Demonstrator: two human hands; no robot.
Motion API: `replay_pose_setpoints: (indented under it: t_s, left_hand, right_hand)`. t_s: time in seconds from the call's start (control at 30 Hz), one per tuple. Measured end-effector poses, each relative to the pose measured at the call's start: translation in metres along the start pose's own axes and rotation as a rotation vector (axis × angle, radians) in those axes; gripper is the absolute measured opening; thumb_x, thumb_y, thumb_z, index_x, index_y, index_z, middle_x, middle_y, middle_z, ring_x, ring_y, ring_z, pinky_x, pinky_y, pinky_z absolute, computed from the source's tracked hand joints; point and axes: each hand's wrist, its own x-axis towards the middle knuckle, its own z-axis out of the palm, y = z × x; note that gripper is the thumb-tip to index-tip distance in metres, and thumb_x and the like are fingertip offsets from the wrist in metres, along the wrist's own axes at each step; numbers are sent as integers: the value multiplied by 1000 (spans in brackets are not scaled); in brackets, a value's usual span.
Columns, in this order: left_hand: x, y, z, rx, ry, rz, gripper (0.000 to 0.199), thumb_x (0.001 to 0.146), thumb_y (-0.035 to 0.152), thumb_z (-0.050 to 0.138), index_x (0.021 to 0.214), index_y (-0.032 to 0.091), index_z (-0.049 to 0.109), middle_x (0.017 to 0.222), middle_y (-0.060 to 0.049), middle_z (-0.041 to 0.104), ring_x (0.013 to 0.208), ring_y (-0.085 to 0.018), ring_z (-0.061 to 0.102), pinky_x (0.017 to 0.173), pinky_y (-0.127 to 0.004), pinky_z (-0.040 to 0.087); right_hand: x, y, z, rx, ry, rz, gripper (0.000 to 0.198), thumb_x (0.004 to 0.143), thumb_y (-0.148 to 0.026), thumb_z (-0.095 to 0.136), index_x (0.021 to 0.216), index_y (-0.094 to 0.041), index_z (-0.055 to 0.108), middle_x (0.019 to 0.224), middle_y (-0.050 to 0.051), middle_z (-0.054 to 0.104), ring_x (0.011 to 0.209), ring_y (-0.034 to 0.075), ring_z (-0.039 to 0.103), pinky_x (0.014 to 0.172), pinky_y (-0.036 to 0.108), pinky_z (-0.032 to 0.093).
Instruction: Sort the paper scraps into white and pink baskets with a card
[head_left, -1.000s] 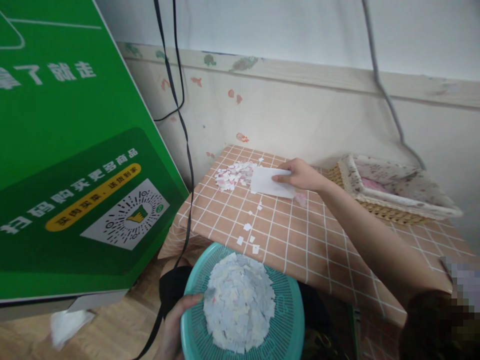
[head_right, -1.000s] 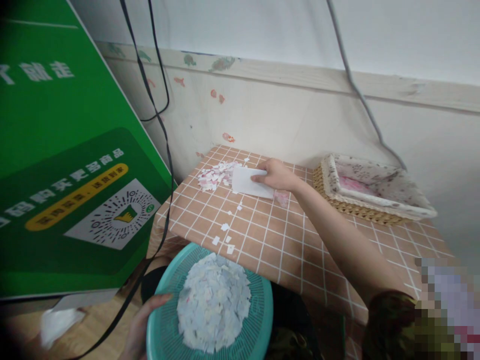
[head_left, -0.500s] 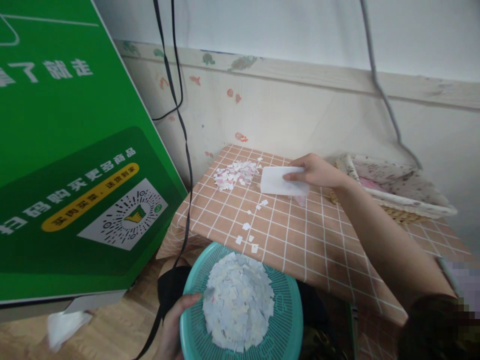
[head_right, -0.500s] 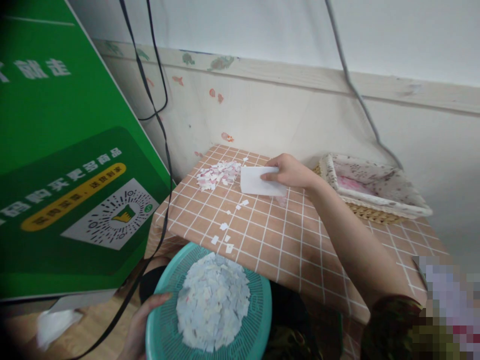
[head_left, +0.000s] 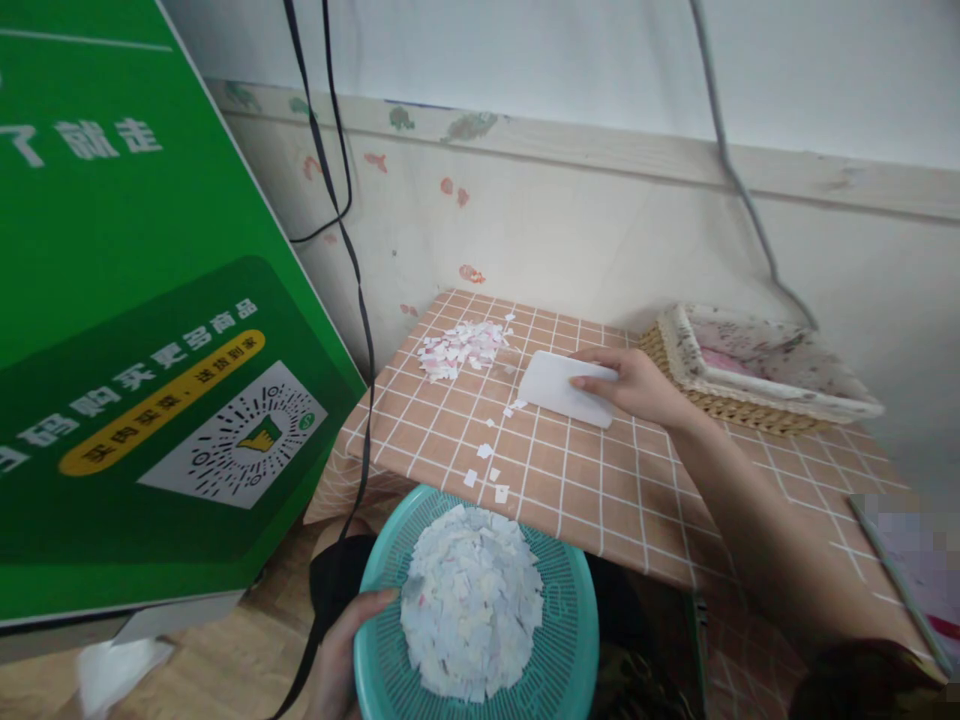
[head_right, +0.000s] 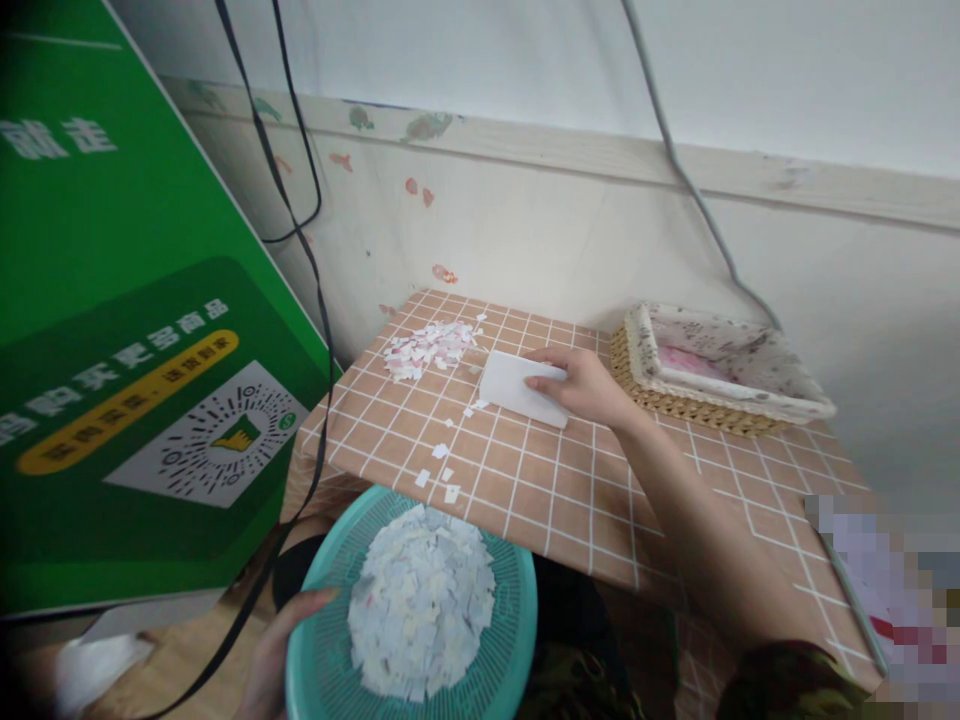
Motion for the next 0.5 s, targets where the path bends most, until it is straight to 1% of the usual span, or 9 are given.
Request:
replay_pose_setpoints:
  t_s: [0.03, 0.1, 0.23, 0.3, 0.4, 0.5]
  left_hand:
    - [0, 0, 0, -4, -6, -2, 11, 66, 16, 70, 76, 10, 72, 66, -10, 76, 79, -34, 72, 76, -46, 55]
    - [0, 0, 1, -12, -13, -4, 13, 67, 16, 70, 78, 10, 72, 67, -9, 76, 80, -34, 71, 76, -46, 55]
    - [1, 0, 2, -25, -12, 4, 14, 67, 16, 69, 79, 9, 72, 68, -10, 76, 80, -34, 71, 76, -45, 55]
    - [0, 0, 3, -22, -19, 2, 13, 67, 16, 69, 78, 9, 72, 69, -11, 76, 81, -34, 71, 76, -46, 55]
    - [0, 0, 3, -5, -14, 10, 12, 67, 16, 69, 76, 9, 72, 69, -11, 76, 80, -35, 71, 76, -47, 55]
    - [-1, 0, 2, -11, -18, 4, 11, 66, 15, 68, 75, 9, 72, 68, -11, 76, 80, -35, 71, 76, -47, 55]
  right_hand:
    - [1, 0, -1, 13, 35, -9, 32, 79, -39, 61, 101, -16, 69, 102, 8, 70, 87, 21, 64, 74, 33, 50]
    - [3, -1, -3, 9, 63, 6, 34, 78, -38, 63, 104, -16, 69, 106, 9, 69, 92, 24, 64, 78, 36, 50]
    - [7, -5, -1, -53, 1, 15, 32, 78, -35, 62, 104, -17, 70, 101, 9, 71, 89, 25, 66, 77, 38, 52]
    - [9, -7, 2, -85, 4, -4, 32, 79, -34, 61, 106, -19, 70, 102, 8, 71, 89, 24, 66, 78, 39, 52]
    - [8, -7, 5, -115, 55, -23, 32, 81, -32, 60, 109, -20, 69, 106, 8, 70, 93, 25, 66, 82, 40, 52]
    - [-4, -7, 6, -148, 122, -15, 32, 82, -31, 59, 110, -20, 69, 108, 8, 70, 95, 26, 66, 84, 40, 52]
